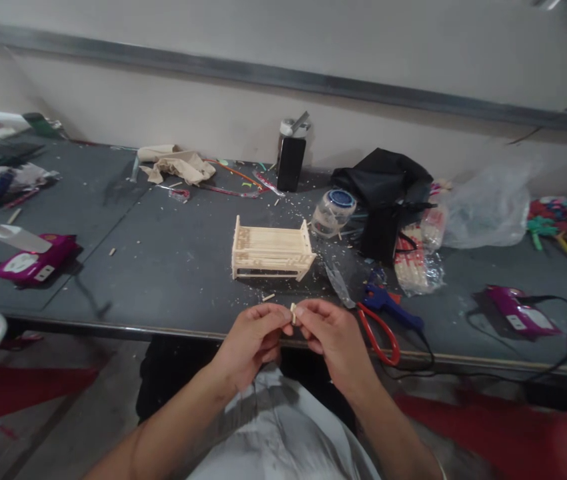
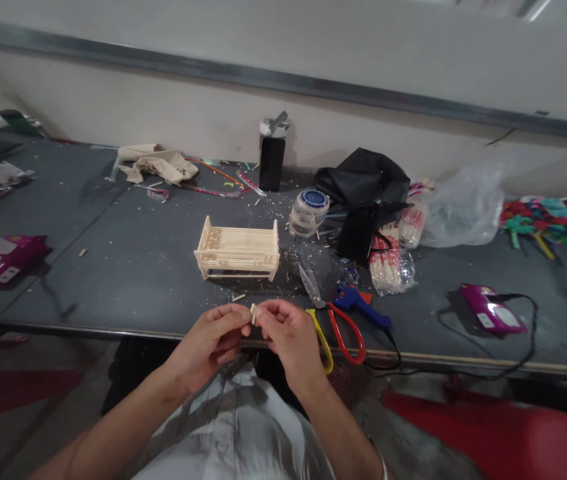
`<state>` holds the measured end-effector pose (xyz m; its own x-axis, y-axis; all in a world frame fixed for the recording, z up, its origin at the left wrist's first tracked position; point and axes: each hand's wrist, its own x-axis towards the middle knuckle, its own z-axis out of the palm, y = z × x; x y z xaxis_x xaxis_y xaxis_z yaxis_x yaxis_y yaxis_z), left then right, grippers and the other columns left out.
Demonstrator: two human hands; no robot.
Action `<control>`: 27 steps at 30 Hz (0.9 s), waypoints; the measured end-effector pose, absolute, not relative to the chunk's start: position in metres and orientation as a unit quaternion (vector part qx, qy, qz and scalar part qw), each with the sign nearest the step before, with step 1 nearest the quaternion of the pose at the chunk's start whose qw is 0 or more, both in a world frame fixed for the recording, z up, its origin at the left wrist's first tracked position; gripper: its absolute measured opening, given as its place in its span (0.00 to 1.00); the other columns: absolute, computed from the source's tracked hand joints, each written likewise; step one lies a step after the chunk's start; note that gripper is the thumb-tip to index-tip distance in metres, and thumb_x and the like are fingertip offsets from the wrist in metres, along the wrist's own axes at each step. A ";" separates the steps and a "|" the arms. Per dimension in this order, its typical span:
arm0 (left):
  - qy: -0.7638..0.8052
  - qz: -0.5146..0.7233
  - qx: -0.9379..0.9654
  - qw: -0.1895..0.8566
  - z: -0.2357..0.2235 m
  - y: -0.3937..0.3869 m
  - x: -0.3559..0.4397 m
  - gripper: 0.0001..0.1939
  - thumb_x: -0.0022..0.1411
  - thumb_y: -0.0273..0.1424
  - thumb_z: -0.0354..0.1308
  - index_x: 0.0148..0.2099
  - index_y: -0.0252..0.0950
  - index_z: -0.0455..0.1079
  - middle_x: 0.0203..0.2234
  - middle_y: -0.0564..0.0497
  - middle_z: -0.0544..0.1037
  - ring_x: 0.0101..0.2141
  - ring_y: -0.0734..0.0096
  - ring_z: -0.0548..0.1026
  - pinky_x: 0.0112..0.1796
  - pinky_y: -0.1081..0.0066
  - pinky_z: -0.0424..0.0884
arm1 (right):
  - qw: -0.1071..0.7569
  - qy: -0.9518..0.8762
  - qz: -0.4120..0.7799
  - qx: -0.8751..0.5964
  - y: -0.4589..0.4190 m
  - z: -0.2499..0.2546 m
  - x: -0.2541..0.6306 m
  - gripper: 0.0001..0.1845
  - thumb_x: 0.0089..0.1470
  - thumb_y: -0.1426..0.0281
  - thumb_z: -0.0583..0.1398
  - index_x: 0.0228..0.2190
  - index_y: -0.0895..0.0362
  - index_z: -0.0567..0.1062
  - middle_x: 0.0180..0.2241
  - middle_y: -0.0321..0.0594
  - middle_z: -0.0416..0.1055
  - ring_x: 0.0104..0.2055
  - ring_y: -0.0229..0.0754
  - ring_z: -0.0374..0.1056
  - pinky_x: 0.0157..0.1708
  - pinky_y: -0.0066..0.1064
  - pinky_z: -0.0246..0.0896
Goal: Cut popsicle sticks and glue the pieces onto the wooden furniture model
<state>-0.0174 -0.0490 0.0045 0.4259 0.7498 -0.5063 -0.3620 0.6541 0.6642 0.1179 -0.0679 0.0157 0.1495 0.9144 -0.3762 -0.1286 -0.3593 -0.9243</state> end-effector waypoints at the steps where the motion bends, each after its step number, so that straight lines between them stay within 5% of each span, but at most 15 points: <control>1: 0.409 0.340 0.237 0.813 0.004 -0.049 -0.017 0.10 0.51 0.34 0.64 0.28 0.33 0.69 0.19 0.58 0.70 0.13 0.88 0.52 0.13 0.81 0.46 | 0.468 -0.317 0.566 -0.600 -0.069 0.015 0.117 0.15 0.42 0.60 0.66 0.26 0.59 0.74 0.17 0.30 0.62 0.18 0.28 0.50 0.15 0.20 0.39; 13: 0.383 0.305 0.253 0.835 -0.004 -0.048 -0.019 0.08 0.54 0.32 0.61 0.29 0.32 0.69 0.18 0.56 0.70 0.13 0.87 0.54 0.13 0.82 0.46 | 0.478 -0.269 0.600 -0.582 -0.075 0.009 0.116 0.16 0.42 0.60 0.66 0.26 0.59 0.72 0.18 0.28 0.59 0.18 0.27 0.48 0.13 0.18 0.38; 27: 0.442 0.297 0.318 0.785 0.004 -0.044 -0.018 0.12 0.47 0.34 0.65 0.26 0.33 0.66 0.14 0.59 0.66 0.12 0.89 0.51 0.13 0.81 0.43 | 0.477 -0.279 0.612 -0.565 -0.079 0.008 0.116 0.15 0.44 0.59 0.66 0.28 0.59 0.74 0.17 0.28 0.61 0.18 0.27 0.51 0.13 0.17 0.42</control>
<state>-0.0183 -0.0444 0.0040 0.4331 0.7468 -0.5047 -0.1855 0.6218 0.7609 0.1161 -0.0790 0.0082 0.0946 0.9001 -0.4252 -0.2683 -0.3883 -0.8816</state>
